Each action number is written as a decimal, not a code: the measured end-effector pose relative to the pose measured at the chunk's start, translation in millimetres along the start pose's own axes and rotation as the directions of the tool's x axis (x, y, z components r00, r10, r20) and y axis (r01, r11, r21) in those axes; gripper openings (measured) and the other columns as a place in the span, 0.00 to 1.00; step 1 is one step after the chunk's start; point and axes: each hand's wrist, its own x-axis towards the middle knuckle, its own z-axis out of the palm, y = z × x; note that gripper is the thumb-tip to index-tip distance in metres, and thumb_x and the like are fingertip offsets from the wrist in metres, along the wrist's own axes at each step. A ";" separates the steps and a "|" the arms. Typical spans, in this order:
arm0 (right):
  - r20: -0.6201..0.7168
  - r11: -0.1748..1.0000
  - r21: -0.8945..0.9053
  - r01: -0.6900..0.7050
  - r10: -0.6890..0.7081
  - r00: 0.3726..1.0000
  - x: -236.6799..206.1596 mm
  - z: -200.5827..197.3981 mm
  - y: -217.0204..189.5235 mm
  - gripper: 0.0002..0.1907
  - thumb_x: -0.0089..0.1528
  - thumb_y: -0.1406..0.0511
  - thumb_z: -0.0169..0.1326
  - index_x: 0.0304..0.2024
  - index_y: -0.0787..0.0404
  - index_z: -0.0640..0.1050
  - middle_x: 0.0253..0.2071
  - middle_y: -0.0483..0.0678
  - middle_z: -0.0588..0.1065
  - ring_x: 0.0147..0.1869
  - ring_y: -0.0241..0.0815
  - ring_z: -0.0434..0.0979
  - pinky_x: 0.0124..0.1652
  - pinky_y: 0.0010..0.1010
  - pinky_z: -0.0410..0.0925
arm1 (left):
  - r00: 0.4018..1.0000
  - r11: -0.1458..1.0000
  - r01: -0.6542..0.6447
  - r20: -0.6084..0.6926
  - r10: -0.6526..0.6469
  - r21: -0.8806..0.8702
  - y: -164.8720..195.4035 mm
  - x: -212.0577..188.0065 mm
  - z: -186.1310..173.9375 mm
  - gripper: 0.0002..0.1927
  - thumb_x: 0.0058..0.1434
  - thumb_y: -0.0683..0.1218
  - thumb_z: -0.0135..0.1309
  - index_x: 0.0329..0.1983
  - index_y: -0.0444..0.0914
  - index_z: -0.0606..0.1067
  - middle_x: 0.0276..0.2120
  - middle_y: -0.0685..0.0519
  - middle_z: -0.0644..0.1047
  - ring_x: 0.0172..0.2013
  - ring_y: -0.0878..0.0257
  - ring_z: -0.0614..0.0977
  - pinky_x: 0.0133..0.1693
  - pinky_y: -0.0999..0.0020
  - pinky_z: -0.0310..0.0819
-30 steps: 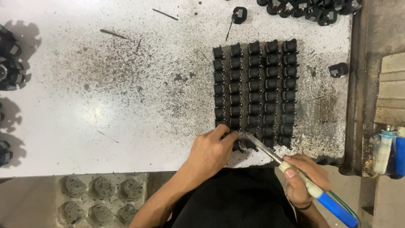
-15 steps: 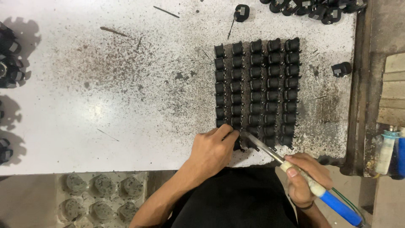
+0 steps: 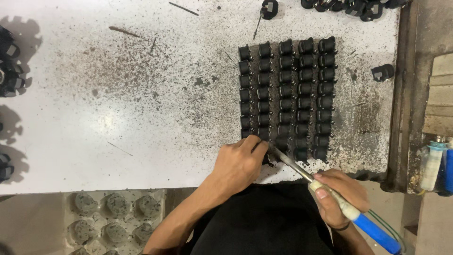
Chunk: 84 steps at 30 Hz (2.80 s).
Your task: The person solders wire leads onto small black electrical components arranged in a grid on a workbench. They hold each component steady with one hand while applying a heated soldering iron and solder to the joint, working through the components one at a time and moving finished pieces aside.
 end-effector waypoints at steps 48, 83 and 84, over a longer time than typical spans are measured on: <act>0.044 0.993 0.102 -0.053 0.049 0.998 -6.9 -9.5 -14.1 0.14 0.57 0.66 0.57 0.39 0.74 0.78 0.33 0.61 0.78 0.32 0.46 0.81 0.32 0.28 0.74 | 0.999 0.997 0.050 -0.003 -0.050 -0.059 16.4 -38.9 12.9 0.21 0.50 0.37 0.60 0.49 0.31 0.78 0.42 0.48 0.75 0.33 0.57 0.81 0.28 0.64 0.76; -0.202 0.954 0.248 -0.169 0.222 0.954 -37.8 -32.1 7.0 0.16 0.60 0.66 0.55 0.38 0.80 0.77 0.28 0.61 0.76 0.27 0.48 0.78 0.35 0.29 0.71 | 0.996 0.995 -0.089 0.011 0.089 0.036 30.5 -5.3 26.4 0.20 0.53 0.37 0.58 0.51 0.32 0.78 0.39 0.49 0.73 0.32 0.60 0.79 0.28 0.67 0.75; -0.198 0.959 0.233 -0.162 0.210 0.957 -36.1 -31.0 6.7 0.16 0.61 0.66 0.55 0.38 0.80 0.77 0.28 0.61 0.77 0.28 0.49 0.78 0.36 0.30 0.72 | 0.996 0.995 -0.090 0.003 0.090 0.046 29.0 -6.7 27.7 0.18 0.54 0.37 0.58 0.50 0.32 0.77 0.40 0.49 0.73 0.33 0.60 0.79 0.28 0.67 0.75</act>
